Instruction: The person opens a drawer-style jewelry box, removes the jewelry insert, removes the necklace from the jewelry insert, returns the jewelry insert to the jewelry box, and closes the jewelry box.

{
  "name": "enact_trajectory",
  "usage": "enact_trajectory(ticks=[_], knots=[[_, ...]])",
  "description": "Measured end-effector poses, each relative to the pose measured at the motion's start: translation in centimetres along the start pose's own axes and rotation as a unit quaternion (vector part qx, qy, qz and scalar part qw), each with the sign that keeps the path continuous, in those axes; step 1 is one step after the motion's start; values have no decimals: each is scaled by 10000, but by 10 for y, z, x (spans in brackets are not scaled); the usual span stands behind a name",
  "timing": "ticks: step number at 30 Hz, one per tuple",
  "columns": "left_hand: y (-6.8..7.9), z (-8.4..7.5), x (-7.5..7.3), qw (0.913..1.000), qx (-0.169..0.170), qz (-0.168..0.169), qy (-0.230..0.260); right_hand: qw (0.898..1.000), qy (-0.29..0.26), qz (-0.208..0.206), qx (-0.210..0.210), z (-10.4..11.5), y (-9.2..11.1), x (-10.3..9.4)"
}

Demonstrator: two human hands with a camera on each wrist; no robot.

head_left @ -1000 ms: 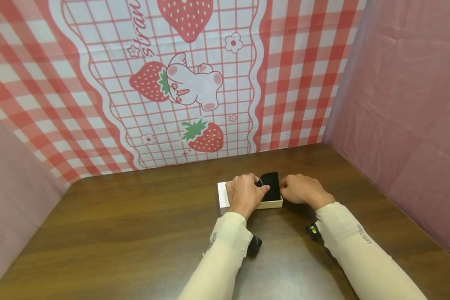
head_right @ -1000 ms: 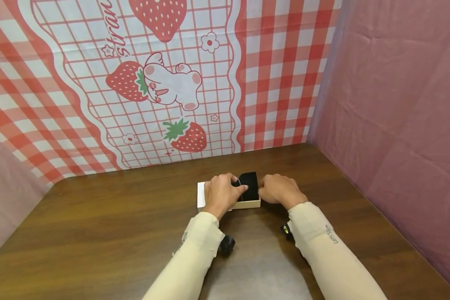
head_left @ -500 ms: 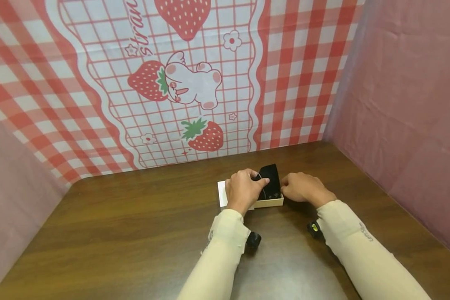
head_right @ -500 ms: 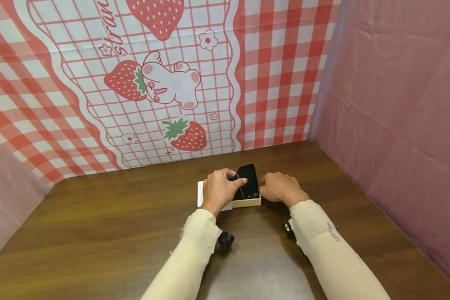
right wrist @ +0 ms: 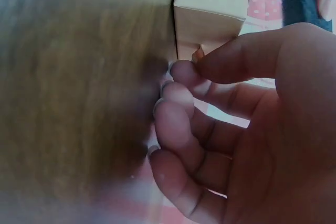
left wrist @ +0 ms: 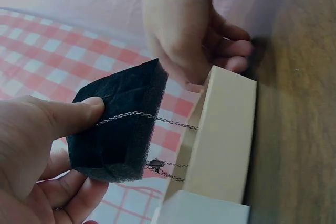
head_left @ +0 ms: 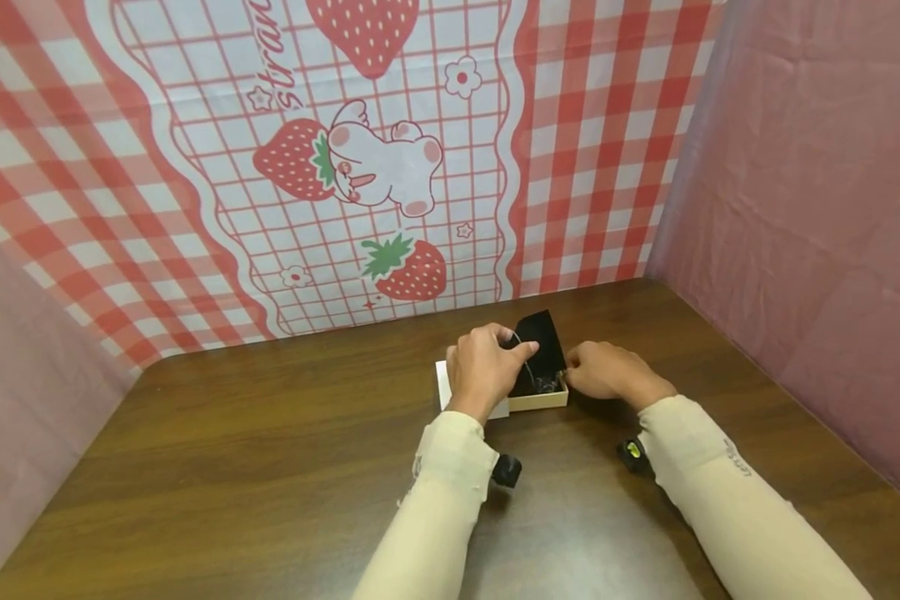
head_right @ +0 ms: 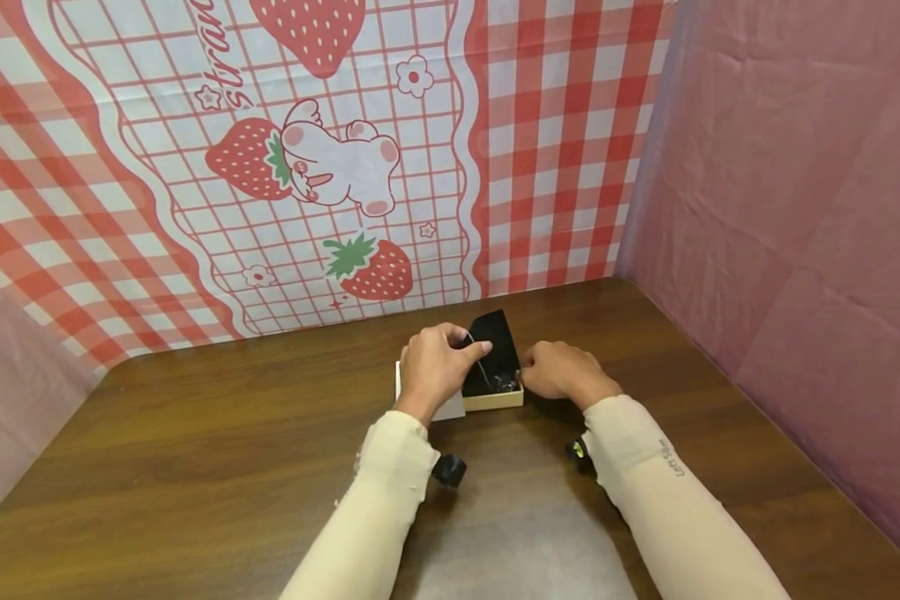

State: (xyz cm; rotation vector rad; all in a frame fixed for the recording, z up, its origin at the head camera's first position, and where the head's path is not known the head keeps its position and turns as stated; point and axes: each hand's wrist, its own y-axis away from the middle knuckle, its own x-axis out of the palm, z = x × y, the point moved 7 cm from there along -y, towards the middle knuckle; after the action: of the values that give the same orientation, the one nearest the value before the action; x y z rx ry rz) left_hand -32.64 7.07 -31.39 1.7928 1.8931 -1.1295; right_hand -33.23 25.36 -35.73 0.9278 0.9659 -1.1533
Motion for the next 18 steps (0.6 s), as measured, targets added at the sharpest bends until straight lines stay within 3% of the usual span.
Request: enact_trajectory(ticks=[4,9,18], knots=[[-1,-5,-10,9999,-46,55,137,9971,-744,42,-178,-4,-2,3],[-2,-13,-24,9998,15,-2,222,9858,-1645,-35,-331,-12,-4,7],[0,-20,-36,9995,131,-259,147,9840,-1765,-90,-241,-15,-5,9]])
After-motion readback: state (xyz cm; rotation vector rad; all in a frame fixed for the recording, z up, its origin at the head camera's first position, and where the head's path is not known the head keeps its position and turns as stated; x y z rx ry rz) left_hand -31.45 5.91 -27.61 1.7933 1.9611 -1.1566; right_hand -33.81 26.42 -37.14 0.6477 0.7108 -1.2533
